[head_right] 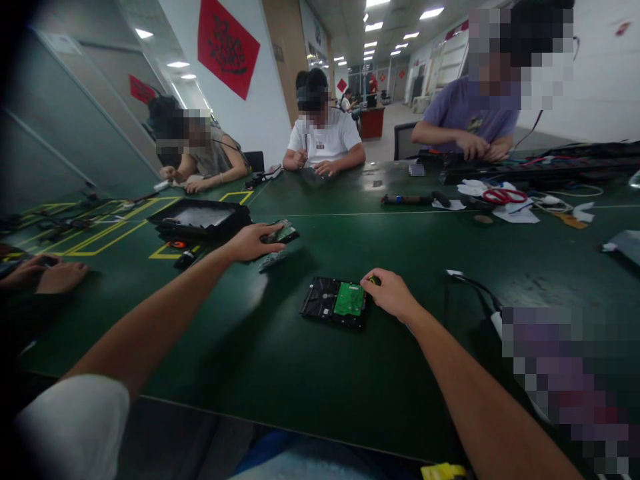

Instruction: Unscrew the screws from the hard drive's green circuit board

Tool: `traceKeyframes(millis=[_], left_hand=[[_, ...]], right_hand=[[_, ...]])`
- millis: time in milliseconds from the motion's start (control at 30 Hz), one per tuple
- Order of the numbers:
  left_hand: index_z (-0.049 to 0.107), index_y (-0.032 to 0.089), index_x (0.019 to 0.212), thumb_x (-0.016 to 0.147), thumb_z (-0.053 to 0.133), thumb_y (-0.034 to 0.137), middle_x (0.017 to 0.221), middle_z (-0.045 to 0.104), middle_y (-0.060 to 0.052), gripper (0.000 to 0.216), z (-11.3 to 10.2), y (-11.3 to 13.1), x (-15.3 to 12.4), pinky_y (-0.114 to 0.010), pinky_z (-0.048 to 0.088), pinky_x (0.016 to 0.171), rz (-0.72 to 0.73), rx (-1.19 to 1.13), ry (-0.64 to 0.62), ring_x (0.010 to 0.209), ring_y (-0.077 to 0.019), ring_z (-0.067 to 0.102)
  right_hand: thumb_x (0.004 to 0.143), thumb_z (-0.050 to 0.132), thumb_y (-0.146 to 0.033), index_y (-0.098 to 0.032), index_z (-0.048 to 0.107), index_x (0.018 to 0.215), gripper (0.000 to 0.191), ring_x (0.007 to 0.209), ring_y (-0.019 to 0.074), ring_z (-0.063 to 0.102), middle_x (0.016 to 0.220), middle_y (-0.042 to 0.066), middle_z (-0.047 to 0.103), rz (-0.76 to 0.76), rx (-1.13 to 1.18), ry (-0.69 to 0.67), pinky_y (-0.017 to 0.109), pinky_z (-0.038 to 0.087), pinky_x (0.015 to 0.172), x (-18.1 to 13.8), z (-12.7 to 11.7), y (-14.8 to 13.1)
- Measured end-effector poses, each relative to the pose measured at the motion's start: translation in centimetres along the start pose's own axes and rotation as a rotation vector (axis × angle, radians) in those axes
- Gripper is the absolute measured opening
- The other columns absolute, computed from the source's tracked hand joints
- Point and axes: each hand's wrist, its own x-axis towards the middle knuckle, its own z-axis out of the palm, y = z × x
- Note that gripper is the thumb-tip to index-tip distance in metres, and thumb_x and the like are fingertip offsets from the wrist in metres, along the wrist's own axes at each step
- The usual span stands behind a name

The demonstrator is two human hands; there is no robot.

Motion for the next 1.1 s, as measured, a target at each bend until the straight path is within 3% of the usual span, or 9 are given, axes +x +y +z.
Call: traceKeyframes(millis=[133, 300, 433, 533, 600, 800, 1000, 1100], left_hand=[[0.054, 0.022, 0.154, 0.083, 0.063, 0.075, 0.118, 0.074, -0.01, 0.089, 4.0, 1.2, 8.9, -0.034, 0.046, 0.091, 0.032, 0.052, -0.193, 0.105, -0.0319, 0.069], [0.05, 0.027, 0.156, 0.081, 0.068, 0.072, 0.136, 0.068, -0.009, 0.089, 6.9, 0.0, 13.4, -0.034, 0.045, 0.098, 0.07, 0.085, -0.223, 0.115, -0.0309, 0.066], [0.052, 0.03, 0.154, 0.084, 0.071, 0.063, 0.157, 0.051, -0.011, 0.08, 7.0, -1.9, 13.7, -0.042, 0.033, 0.115, 0.085, 0.144, -0.195, 0.139, -0.0362, 0.049], [0.052, 0.024, 0.154, 0.092, 0.064, 0.06, 0.159, 0.047, -0.015, 0.073, 7.0, -2.6, 13.0, -0.05, 0.028, 0.118, 0.05, 0.185, -0.144, 0.142, -0.0383, 0.042], [0.048, 0.024, 0.156, 0.094, 0.062, 0.058, 0.16, 0.046, -0.014, 0.073, 7.2, -2.5, 12.5, -0.048, 0.029, 0.117, 0.049, 0.197, -0.111, 0.14, -0.0357, 0.043], [0.066, 0.029, 0.14, 0.103, 0.051, 0.044, 0.148, 0.056, -0.01, 0.043, 8.3, -0.9, 11.4, -0.048, 0.033, 0.115, 0.032, 0.219, 0.007, 0.138, -0.0329, 0.042], [0.061, 0.026, 0.144, 0.099, 0.059, 0.043, 0.151, 0.054, -0.012, 0.048, 7.9, 1.5, 10.5, -0.052, 0.038, 0.112, -0.008, 0.207, 0.097, 0.138, -0.0355, 0.043], [0.06, 0.022, 0.144, 0.099, 0.06, 0.039, 0.149, 0.055, -0.014, 0.048, 7.7, 3.5, 8.1, -0.051, 0.039, 0.115, -0.005, 0.188, 0.138, 0.14, -0.0344, 0.044]], right_hand=[[0.098, 0.059, -0.04, -0.018, 0.069, 0.108, 0.026, 0.056, 0.0126, 0.053, 0.073, 0.001, 0.064, -0.013, -0.024, 0.032, 0.026, 0.039, 0.052, 0.1, 0.1, 0.1], [0.098, 0.059, -0.04, -0.018, 0.069, 0.108, 0.026, 0.057, 0.0133, 0.055, 0.069, 0.0, 0.062, 0.001, -0.034, 0.027, 0.027, 0.04, 0.053, 0.1, -0.2, -0.2], [0.098, 0.059, -0.039, -0.019, 0.069, 0.108, 0.025, 0.053, 0.0126, 0.052, 0.065, -0.001, 0.061, -0.003, -0.02, 0.03, 0.027, 0.038, 0.051, 0.0, -0.3, -0.3], [0.098, 0.061, -0.039, -0.019, 0.069, 0.106, 0.024, 0.053, 0.0125, 0.053, 0.067, 0.0, 0.063, -0.007, -0.004, 0.033, 0.027, 0.038, 0.051, 0.2, -0.2, 0.0], [0.097, 0.061, -0.04, -0.019, 0.069, 0.106, 0.024, 0.053, 0.0124, 0.053, 0.07, 0.001, 0.065, -0.009, 0.008, 0.037, 0.027, 0.038, 0.051, 0.3, -0.1, 0.3], [0.097, 0.062, -0.039, -0.019, 0.069, 0.105, 0.023, 0.054, 0.0119, 0.053, 0.078, 0.003, 0.069, -0.027, 0.037, 0.047, 0.027, 0.038, 0.051, 0.5, 0.1, 0.6], [0.097, 0.062, -0.041, -0.019, 0.07, 0.107, 0.025, 0.055, 0.0125, 0.054, 0.075, 0.002, 0.068, -0.017, 0.004, 0.036, 0.027, 0.039, 0.051, 0.2, -0.1, 0.2], [0.097, 0.062, -0.041, -0.019, 0.07, 0.105, 0.024, 0.054, 0.0125, 0.054, 0.07, 0.001, 0.065, -0.032, 0.002, 0.043, 0.026, 0.039, 0.051, 0.3, 0.0, 0.4]])
